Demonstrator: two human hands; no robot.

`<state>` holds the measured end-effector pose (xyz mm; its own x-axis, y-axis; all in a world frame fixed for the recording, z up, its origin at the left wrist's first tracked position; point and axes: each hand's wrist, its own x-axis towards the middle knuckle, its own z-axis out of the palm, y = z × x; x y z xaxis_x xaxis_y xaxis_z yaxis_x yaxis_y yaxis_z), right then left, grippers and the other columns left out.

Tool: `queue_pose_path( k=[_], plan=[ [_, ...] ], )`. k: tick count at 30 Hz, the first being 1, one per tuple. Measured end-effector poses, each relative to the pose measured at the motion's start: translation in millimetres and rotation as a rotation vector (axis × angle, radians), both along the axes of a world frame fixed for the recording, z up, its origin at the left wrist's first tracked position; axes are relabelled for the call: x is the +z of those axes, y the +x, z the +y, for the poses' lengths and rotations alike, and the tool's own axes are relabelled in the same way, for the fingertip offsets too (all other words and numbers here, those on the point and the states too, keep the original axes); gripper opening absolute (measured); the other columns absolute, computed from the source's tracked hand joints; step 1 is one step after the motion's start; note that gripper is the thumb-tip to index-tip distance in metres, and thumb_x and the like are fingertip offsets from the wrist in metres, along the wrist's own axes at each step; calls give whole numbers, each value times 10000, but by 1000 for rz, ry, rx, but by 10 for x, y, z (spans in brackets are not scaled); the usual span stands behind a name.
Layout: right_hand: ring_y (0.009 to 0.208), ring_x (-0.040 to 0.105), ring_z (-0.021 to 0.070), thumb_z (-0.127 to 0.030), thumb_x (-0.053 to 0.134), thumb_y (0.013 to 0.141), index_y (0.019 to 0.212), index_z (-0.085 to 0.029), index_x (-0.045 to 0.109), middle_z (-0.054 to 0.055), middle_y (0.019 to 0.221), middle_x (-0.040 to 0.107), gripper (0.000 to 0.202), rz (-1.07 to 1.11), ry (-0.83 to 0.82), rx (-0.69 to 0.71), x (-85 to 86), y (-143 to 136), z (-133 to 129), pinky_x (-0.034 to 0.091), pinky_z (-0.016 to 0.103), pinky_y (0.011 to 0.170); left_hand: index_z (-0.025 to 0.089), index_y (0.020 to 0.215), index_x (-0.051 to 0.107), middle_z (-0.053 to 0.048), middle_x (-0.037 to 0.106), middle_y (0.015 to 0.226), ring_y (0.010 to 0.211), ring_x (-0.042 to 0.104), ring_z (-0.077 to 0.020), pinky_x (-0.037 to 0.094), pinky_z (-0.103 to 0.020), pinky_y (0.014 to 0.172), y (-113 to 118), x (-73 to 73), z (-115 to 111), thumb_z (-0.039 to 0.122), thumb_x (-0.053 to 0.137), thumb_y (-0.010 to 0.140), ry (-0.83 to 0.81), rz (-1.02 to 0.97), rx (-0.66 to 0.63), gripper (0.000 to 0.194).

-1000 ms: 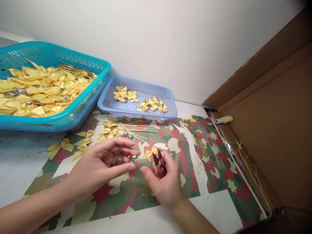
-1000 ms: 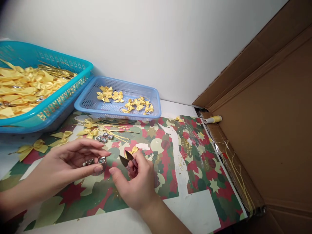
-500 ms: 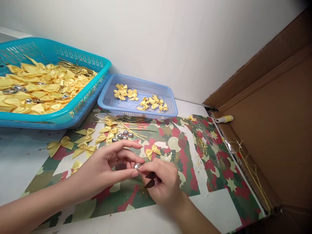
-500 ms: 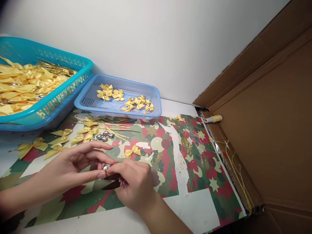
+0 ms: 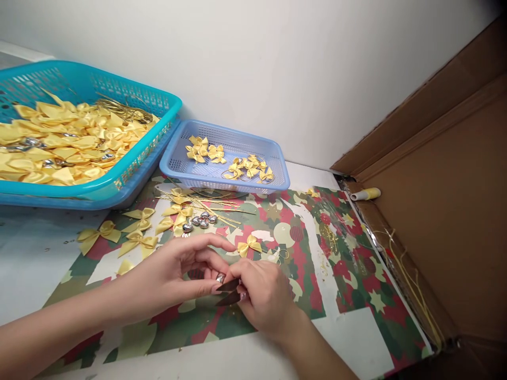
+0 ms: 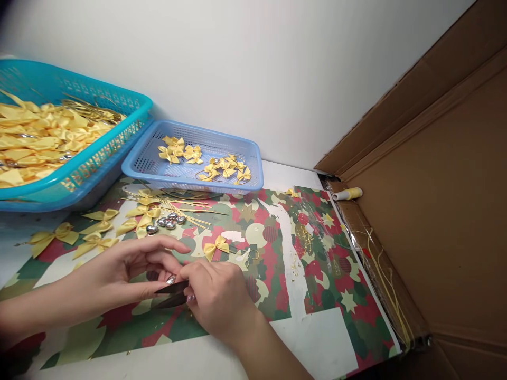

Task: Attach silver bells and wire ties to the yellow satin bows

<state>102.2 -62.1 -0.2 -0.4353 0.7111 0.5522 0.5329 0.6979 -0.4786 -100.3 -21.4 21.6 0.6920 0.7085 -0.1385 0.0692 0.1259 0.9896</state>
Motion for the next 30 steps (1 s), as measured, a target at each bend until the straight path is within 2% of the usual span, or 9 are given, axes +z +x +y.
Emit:
queue_pose_path(
  k=[5, 11, 15, 23, 30],
  plan=[
    [537, 568, 115, -124, 429, 915, 866, -199, 553, -4, 695, 682, 153, 13, -10, 14, -18, 1, 4, 380, 233, 499, 256, 1197, 552, -10, 796, 974, 871, 726, -133, 540, -177, 725, -9, 31, 16, 210, 640, 918, -47, -25, -48, 297],
    [513, 543, 108, -169, 470, 932, 863, -214, 550, -18, 682, 666, 115, 191, -93, 38, -10, 25, 4, 396, 228, 500, 254, 1207, 528, -34, 794, 1048, 918, 730, -146, 556, -200, 768, -30, 48, 46, 202, 665, 907, -69, -65, -40, 333],
    [549, 587, 117, -155, 470, 933, 879, -223, 560, -15, 692, 681, 125, 246, -99, 35, -2, 20, -8, 433, 231, 527, 242, 1201, 522, -44, 796, 1037, 909, 739, -151, 558, -196, 739, -46, 57, 39, 169, 666, 897, -50, -87, -38, 345],
    [504, 535, 104, -155, 468, 939, 878, -219, 570, -29, 644, 648, 135, 215, -33, 43, -11, -31, -29, 399, 231, 501, 251, 1204, 521, -40, 796, 1007, 892, 748, -169, 577, -237, 765, -35, 87, 18, 191, 671, 890, -8, -47, -33, 353],
    [477, 500, 106, -105, 431, 911, 851, -216, 568, -44, 573, 570, 186, 123, 64, 11, -27, -14, -27, 315, 251, 467, 248, 1173, 540, -46, 800, 978, 874, 751, -188, 580, -247, 735, -16, 93, 8, 228, 687, 871, -10, 4, -26, 337]
  ],
)
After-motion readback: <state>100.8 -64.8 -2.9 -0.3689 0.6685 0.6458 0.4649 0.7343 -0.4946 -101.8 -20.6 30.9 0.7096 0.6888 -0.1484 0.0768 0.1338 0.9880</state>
